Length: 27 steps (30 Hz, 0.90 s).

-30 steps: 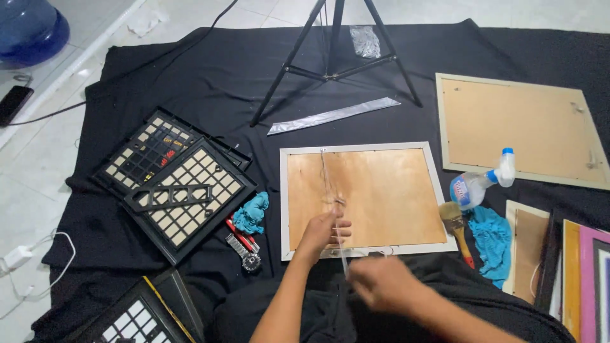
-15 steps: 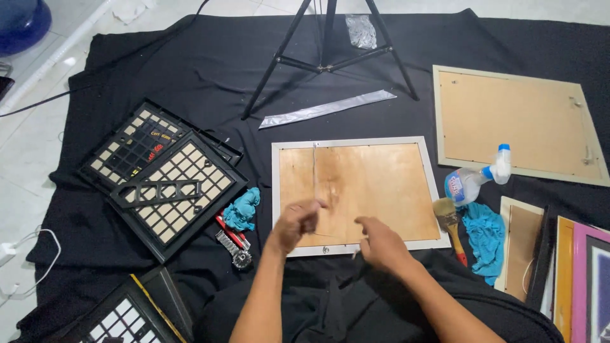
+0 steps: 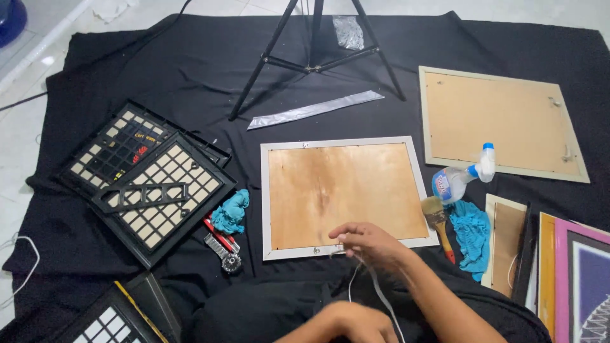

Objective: Attaching a hanging wire to a picture frame and cleaning the glass before assembly.

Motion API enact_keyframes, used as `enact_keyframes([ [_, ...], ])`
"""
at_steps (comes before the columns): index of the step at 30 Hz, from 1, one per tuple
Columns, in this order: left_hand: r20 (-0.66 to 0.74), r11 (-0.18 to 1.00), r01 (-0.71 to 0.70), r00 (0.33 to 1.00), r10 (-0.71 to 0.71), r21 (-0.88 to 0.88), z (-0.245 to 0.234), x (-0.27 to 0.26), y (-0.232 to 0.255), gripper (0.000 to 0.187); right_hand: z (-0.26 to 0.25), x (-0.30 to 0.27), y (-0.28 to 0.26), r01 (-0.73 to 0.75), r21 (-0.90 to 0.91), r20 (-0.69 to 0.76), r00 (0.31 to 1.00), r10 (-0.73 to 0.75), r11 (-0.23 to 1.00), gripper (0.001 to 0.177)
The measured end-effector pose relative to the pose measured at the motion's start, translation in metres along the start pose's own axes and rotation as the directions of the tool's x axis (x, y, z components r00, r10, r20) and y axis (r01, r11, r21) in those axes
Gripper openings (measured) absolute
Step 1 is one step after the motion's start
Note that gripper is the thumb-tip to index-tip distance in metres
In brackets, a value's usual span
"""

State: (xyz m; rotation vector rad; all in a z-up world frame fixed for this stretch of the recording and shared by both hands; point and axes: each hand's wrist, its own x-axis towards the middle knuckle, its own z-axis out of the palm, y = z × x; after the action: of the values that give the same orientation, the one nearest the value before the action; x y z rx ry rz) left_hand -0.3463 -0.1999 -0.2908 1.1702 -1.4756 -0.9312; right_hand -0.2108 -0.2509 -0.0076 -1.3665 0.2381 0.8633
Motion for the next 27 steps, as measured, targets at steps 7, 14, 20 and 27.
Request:
enact_keyframes([
  [7,-0.724,0.688,0.599,0.246,-0.645,-0.410,-0.144,-0.051,0.225,0.046,-0.056,-0.011,-0.019,0.316,0.004,-0.070,0.946,-0.315,0.949,0.021],
  [14,-0.892,0.891,0.034,-0.015,-0.452,-0.452,-0.152,-0.053,0.205,0.063,-0.035,-0.025,-0.030,0.395,-0.203,-0.041,0.911,-0.411,0.896,0.021],
  [20,-0.992,0.912,0.393,0.000,-0.124,-0.113,-0.152,-0.033,0.227,0.105,-0.025,-0.020,-0.022,0.325,-0.254,0.062,0.945,-0.320,0.911,0.024],
  [27,-0.925,0.938,-0.041,0.185,-0.332,-0.344,-0.143,-0.043,0.185,0.040,-0.036,-0.015,-0.027,0.294,0.084,0.085,0.950,-0.300,0.952,0.041],
])
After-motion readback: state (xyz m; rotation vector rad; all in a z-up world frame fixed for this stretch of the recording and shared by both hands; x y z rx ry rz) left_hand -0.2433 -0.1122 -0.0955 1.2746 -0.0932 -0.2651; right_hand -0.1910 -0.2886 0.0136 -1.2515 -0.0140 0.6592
